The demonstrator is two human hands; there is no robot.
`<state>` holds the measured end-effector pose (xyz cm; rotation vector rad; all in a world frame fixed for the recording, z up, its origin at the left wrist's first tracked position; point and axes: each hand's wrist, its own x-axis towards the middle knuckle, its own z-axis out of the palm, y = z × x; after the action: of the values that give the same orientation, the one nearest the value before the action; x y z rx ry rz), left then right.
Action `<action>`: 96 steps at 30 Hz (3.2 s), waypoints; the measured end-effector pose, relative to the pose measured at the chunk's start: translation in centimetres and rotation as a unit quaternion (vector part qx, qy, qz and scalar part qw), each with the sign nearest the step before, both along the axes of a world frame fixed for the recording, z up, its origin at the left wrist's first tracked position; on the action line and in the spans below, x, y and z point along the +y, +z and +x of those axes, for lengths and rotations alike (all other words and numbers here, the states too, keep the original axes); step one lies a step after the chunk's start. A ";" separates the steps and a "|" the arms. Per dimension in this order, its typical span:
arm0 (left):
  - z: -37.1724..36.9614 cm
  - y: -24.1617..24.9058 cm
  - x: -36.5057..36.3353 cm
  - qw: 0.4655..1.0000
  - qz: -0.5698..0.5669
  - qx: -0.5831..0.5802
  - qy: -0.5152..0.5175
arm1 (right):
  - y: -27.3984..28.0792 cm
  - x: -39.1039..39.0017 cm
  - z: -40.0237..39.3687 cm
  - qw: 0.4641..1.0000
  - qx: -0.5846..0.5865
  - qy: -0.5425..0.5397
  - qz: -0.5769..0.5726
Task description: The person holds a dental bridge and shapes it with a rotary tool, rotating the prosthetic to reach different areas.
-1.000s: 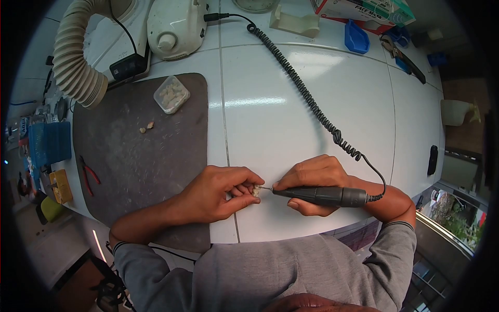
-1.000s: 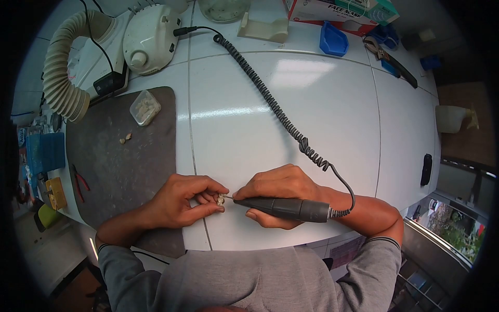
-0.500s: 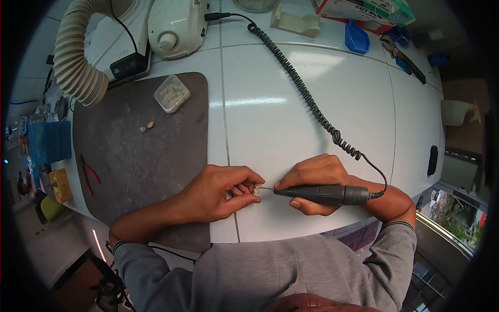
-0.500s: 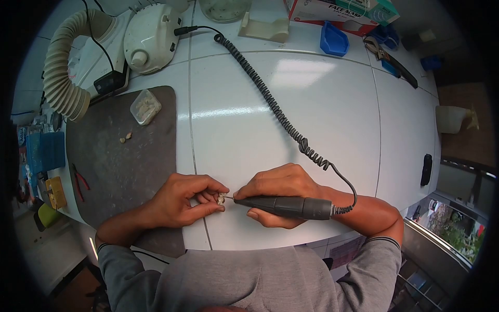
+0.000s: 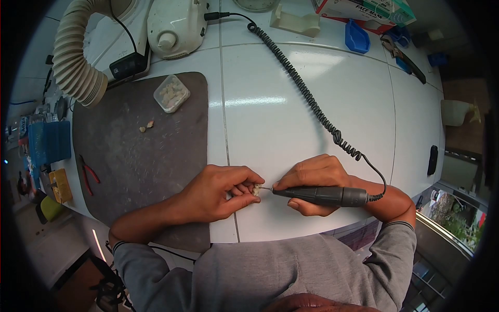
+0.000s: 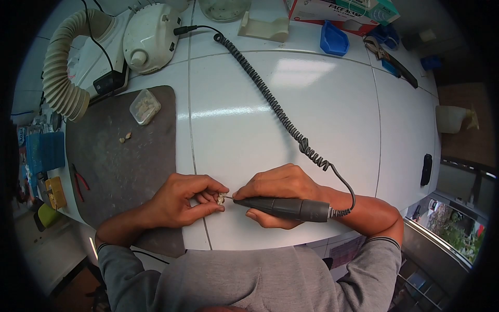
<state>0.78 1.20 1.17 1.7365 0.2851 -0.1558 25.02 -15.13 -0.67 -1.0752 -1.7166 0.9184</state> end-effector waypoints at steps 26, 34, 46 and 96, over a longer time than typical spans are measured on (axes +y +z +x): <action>-0.3 -0.2 -0.1 0.997 -0.037 0.015 0.063 | 0.1 -0.1 0.1 0.999 0.020 -0.031 -0.002; 0.0 0.0 -0.3 0.997 -0.020 0.030 0.061 | -0.1 0.1 -0.2 0.999 -0.003 -0.030 0.018; 0.0 -0.2 -0.4 0.998 -0.012 0.017 0.056 | -0.2 0.1 -0.3 0.999 -0.009 -0.031 0.021; -0.2 -0.2 -0.3 0.999 -0.017 0.007 0.035 | 0.5 0.0 0.1 0.999 -0.009 -0.035 -0.027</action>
<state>0.54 0.92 0.97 1.6904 0.3516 -0.1215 25.13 -15.09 -0.22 -1.1749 -1.6657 0.9171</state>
